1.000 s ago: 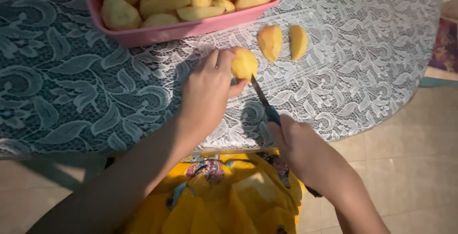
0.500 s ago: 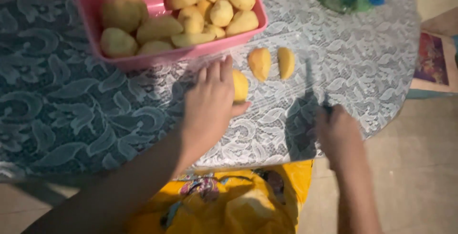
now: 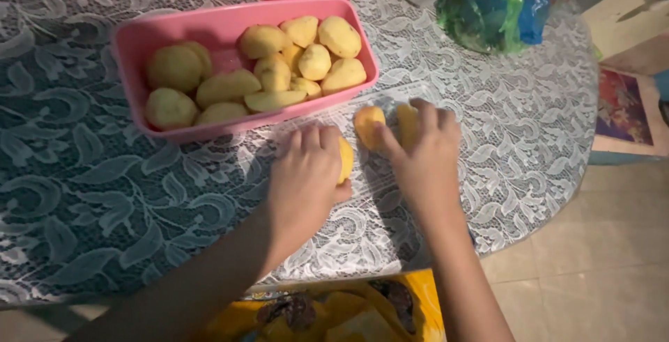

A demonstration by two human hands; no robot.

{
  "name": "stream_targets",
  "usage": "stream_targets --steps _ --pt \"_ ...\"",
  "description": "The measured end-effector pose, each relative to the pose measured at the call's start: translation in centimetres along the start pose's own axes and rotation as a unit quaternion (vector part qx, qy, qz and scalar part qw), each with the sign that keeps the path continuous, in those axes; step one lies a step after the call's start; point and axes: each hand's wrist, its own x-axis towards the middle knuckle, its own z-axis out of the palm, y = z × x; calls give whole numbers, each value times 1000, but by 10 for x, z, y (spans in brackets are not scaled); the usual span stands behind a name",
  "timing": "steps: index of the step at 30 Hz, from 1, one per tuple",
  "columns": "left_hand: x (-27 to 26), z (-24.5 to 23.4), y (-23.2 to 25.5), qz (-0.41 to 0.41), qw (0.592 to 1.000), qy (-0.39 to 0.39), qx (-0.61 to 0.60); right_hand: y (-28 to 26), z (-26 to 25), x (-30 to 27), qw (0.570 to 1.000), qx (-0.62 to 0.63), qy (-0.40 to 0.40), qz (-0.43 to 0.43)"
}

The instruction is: Cutting peeled potatoes into smaller pieces using a utility knife.

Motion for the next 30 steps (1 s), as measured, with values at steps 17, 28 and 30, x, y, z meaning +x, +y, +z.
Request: stream_targets --steps 17,28,30 --pt "3 33 11 -22 988 107 109 -17 5 15 994 38 -100 30" --pt "0 29 -7 14 983 139 118 -69 -24 88 888 422 -172 66" --pt "-4 37 -12 28 990 104 91 -110 -15 112 898 353 -260 -44"
